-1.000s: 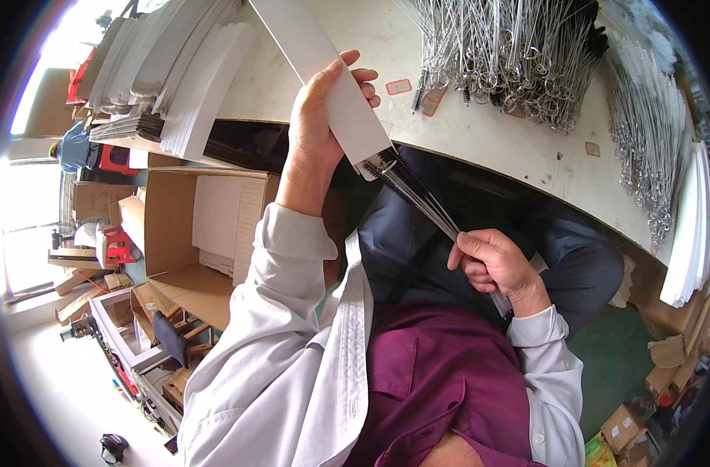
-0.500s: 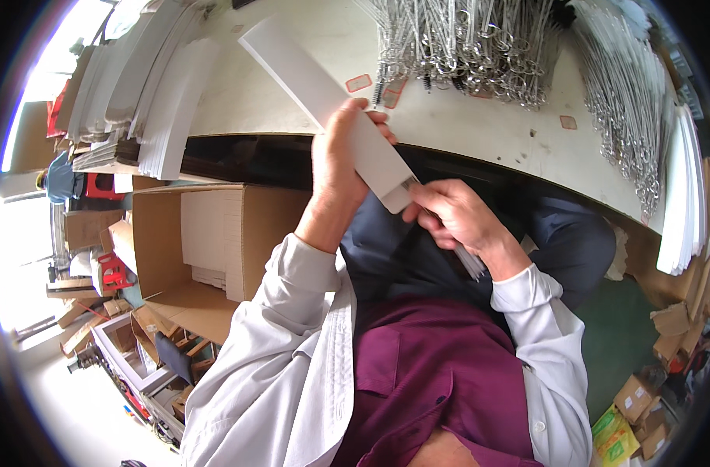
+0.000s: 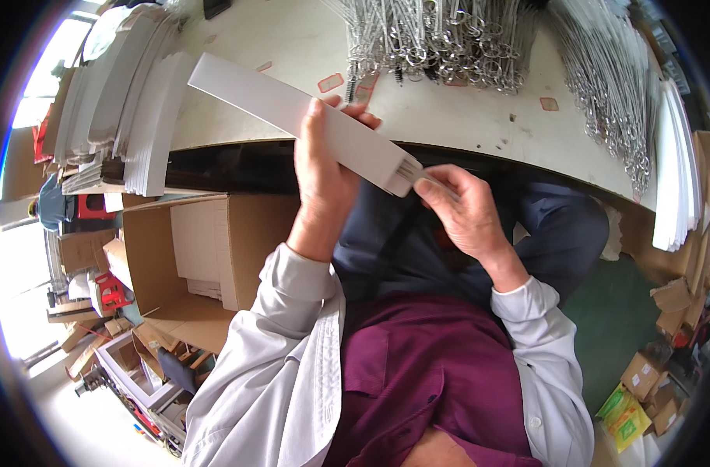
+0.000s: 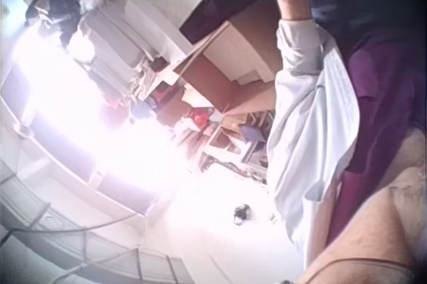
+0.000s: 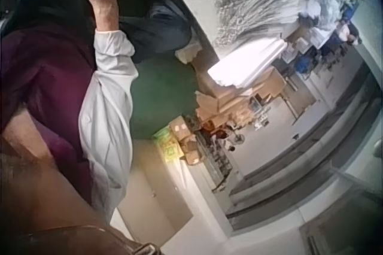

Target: The recorder picks up bunches of thin metal rods and slides them into white paper sleeves for packaging.

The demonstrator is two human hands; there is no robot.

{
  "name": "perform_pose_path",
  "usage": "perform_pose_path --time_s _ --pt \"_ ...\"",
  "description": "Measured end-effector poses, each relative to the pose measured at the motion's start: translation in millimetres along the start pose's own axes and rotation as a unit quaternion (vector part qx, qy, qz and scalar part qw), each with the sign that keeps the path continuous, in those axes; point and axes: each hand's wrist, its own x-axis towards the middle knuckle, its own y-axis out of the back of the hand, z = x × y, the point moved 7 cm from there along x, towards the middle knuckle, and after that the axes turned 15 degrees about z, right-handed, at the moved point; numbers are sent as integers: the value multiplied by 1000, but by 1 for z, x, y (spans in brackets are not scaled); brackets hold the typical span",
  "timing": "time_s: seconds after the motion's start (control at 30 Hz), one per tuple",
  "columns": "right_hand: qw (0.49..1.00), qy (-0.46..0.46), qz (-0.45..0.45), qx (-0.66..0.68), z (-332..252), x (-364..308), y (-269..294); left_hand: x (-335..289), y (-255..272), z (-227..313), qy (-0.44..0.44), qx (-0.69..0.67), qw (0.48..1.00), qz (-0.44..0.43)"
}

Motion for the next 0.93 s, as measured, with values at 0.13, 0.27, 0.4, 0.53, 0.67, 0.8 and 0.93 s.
perform_pose_path --time_s 0.13,0.27,0.4,0.53,0.67,0.8,0.93 --pt "1000 -21 -4 17 -11 5 -16 -28 0 -25 8 45 999 -21" --pt "999 -28 -20 6 -3 10 7 -49 10 -15 48 91 995 2" --pt "996 -64 -33 54 -15 9 21 -93 14 27 -77 609 758 -220" --pt "988 -62 -123 -74 -15 4 20 -127 -46 60 -504 596 525 -339" --pt "981 -87 -175 -10 -20 -6 -1 -99 -32 6 -370 654 499 -432" --pt "996 33 -70 -31 -17 -4 17 -94 -16 -6 -408 668 501 -369" --pt "999 -16 26 -26 -12 -14 50 -92 -16 -9 -415 672 506 -345"
